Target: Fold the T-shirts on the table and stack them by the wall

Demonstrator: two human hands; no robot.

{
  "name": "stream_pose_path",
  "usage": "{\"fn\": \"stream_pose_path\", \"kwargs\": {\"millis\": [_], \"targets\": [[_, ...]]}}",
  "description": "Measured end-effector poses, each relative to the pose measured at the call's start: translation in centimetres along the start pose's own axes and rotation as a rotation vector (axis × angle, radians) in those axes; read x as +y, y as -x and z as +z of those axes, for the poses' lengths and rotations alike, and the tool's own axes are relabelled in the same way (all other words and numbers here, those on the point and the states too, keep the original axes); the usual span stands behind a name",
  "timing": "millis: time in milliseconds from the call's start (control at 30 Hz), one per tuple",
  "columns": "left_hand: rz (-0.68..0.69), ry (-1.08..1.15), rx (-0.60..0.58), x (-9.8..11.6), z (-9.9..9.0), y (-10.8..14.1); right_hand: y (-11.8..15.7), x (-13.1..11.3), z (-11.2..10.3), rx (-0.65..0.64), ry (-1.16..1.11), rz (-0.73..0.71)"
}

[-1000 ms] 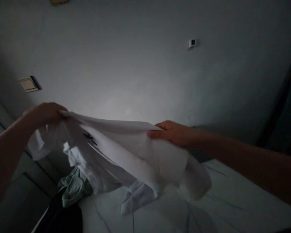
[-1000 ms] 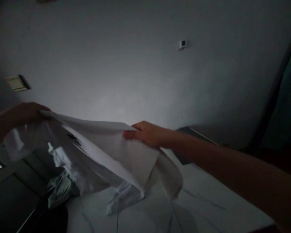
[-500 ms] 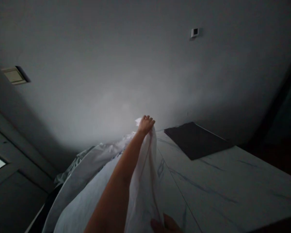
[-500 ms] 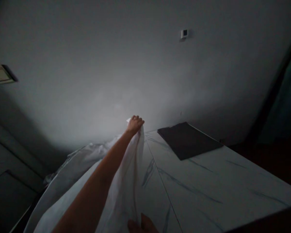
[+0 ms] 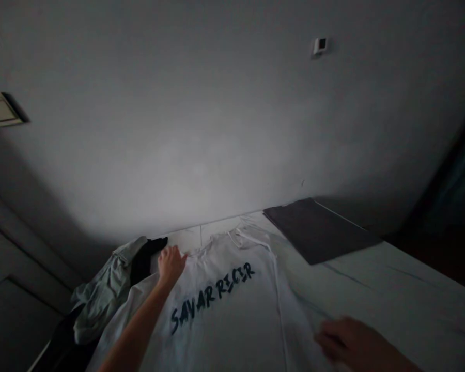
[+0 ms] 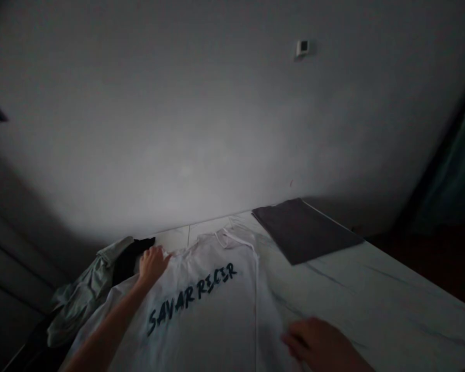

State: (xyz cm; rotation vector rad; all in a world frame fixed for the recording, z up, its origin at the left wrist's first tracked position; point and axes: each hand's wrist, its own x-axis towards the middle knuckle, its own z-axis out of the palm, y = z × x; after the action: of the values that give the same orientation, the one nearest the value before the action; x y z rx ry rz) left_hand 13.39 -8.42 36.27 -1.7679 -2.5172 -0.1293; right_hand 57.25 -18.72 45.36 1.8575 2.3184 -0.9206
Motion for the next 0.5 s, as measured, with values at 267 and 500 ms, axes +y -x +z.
{"fn": "stream_pose_path", "kwargs": {"millis": [267,500], "targets": [[-0.15,0.036,-0.282,-6.9,1.4,2.6,-21.3,-13.7,0.1,0.251,0.015,-0.352],[0.077,0.418,-0.278,-7.3,-1.3,4.1,-27.9,-16.2,2.9,0.292,0.019,-0.262]]}}
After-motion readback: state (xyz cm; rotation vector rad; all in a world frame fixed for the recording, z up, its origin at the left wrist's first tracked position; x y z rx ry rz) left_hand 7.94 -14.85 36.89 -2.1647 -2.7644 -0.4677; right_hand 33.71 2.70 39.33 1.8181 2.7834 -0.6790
